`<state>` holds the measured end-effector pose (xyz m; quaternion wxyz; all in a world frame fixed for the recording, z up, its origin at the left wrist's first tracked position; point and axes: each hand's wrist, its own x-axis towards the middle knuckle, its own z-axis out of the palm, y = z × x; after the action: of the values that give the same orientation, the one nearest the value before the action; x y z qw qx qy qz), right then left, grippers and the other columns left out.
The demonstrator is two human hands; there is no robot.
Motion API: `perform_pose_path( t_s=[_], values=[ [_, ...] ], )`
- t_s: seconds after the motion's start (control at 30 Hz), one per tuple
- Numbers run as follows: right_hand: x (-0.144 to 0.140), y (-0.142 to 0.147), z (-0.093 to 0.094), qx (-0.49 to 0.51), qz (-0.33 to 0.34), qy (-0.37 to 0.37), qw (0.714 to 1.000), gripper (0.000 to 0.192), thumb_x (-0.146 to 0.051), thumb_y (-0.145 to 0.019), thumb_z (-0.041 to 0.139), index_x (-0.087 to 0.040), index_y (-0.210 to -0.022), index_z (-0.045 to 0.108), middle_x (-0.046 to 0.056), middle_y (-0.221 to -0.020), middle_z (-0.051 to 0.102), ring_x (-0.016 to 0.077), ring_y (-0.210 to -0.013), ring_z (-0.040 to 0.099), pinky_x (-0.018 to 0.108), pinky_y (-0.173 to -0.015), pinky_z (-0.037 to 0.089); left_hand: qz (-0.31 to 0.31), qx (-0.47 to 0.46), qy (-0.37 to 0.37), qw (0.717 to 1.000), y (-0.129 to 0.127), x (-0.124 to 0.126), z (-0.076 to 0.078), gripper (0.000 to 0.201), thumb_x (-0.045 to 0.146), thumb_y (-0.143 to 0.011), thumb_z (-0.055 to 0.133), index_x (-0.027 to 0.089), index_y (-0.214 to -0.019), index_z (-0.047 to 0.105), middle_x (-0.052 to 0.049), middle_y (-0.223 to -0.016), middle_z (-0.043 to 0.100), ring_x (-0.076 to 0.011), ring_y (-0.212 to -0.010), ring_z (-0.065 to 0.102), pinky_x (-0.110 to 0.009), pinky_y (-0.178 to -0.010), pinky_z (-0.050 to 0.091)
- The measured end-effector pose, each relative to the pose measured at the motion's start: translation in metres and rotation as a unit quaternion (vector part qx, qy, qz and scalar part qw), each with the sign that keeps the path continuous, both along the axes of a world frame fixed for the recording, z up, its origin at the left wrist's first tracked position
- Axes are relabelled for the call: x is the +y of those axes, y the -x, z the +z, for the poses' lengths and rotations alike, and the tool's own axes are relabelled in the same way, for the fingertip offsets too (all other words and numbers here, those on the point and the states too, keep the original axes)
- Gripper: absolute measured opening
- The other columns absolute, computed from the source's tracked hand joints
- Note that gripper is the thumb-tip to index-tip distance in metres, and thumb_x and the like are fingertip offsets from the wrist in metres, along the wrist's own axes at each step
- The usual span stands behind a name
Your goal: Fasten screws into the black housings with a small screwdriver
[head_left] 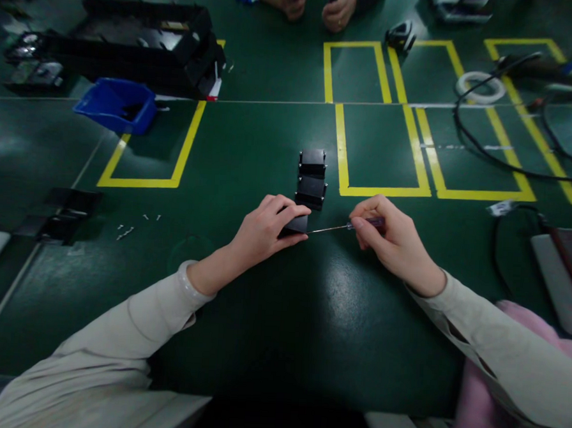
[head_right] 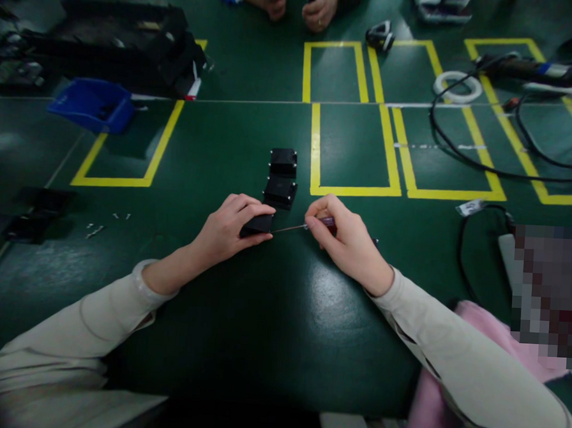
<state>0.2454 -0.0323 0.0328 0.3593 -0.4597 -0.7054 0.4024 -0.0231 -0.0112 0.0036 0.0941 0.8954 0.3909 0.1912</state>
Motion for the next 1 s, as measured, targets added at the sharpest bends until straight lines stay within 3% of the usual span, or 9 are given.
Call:
perform_pose_path(
  t_s=[0.1, 0.3, 0.47, 0.63, 0.83, 1.0],
  values=[
    [-0.0004, 0.0002, 0.0001, 0.002, 0.004, 0.006, 1.000, 0.010, -0.028, -0.099, 0.057, -0.019, -0.095, 0.055, -0.006, -0.062, 0.053, 0.0060, -0.048, 0.052, 0.021, -0.047, 0.042, 0.000, -0.002, 0.001, 1.000, -0.0003, -0.0001, -0.0002, 0.041, 0.041, -0.095, 0.067, 0.022, -0.129, 0.055, -0.009, -0.117, 0.061, -0.0261, -0.107, 0.055, -0.039, -0.086, 0.051],
    [-0.0013, -0.0007, -0.0010, -0.017, 0.004, -0.034, 0.999, 0.010, -0.023, -0.097, 0.058, -0.019, -0.106, 0.057, -0.002, -0.081, 0.060, 0.0062, -0.059, 0.058, 0.023, -0.056, 0.046, 0.000, -0.003, 0.000, 1.000, -0.0001, -0.0005, -0.0008, 0.041, 0.043, -0.095, 0.065, 0.022, -0.129, 0.055, -0.009, -0.117, 0.061, -0.0260, -0.107, 0.055, -0.039, -0.086, 0.051],
    [-0.0018, -0.0004, -0.0008, -0.006, 0.017, -0.006, 1.000, 0.013, -0.031, -0.101, 0.055, -0.019, -0.096, 0.057, -0.007, -0.061, 0.054, 0.0053, -0.049, 0.053, 0.022, -0.051, 0.041, 0.000, -0.006, 0.005, 1.000, 0.0005, -0.0003, -0.0018, 0.041, 0.044, -0.096, 0.064, 0.022, -0.129, 0.055, -0.010, -0.118, 0.061, -0.0262, -0.107, 0.055, -0.040, -0.088, 0.050],
    [-0.0004, -0.0008, -0.0024, 0.020, 0.011, 0.014, 1.000, 0.012, -0.028, -0.101, 0.054, -0.020, -0.109, 0.054, -0.006, -0.067, 0.055, 0.0076, -0.055, 0.056, 0.024, -0.057, 0.044, 0.000, -0.005, 0.002, 1.000, 0.0003, -0.0004, -0.0017, 0.041, 0.043, -0.095, 0.065, 0.021, -0.129, 0.055, -0.010, -0.118, 0.061, -0.0265, -0.107, 0.056, -0.040, -0.087, 0.050],
    [-0.0009, -0.0010, -0.0020, 0.027, 0.023, 0.043, 0.998, 0.015, -0.034, -0.101, 0.054, -0.019, -0.099, 0.055, -0.007, -0.057, 0.052, 0.0078, -0.048, 0.052, 0.025, -0.052, 0.040, 0.002, -0.009, 0.001, 1.000, -0.0001, -0.0007, -0.0015, 0.041, 0.042, -0.095, 0.066, 0.021, -0.129, 0.055, -0.010, -0.117, 0.061, -0.0263, -0.107, 0.055, -0.040, -0.088, 0.050],
    [-0.0011, -0.0007, 0.0001, 0.035, 0.021, 0.027, 0.999, 0.011, -0.026, -0.100, 0.054, -0.019, -0.109, 0.054, -0.006, -0.068, 0.056, 0.0079, -0.055, 0.057, 0.025, -0.057, 0.045, 0.001, -0.006, -0.001, 1.000, 0.0001, -0.0008, -0.0018, 0.040, 0.043, -0.096, 0.064, 0.021, -0.129, 0.055, -0.010, -0.117, 0.061, -0.0263, -0.106, 0.055, -0.040, -0.088, 0.050]
  ],
)
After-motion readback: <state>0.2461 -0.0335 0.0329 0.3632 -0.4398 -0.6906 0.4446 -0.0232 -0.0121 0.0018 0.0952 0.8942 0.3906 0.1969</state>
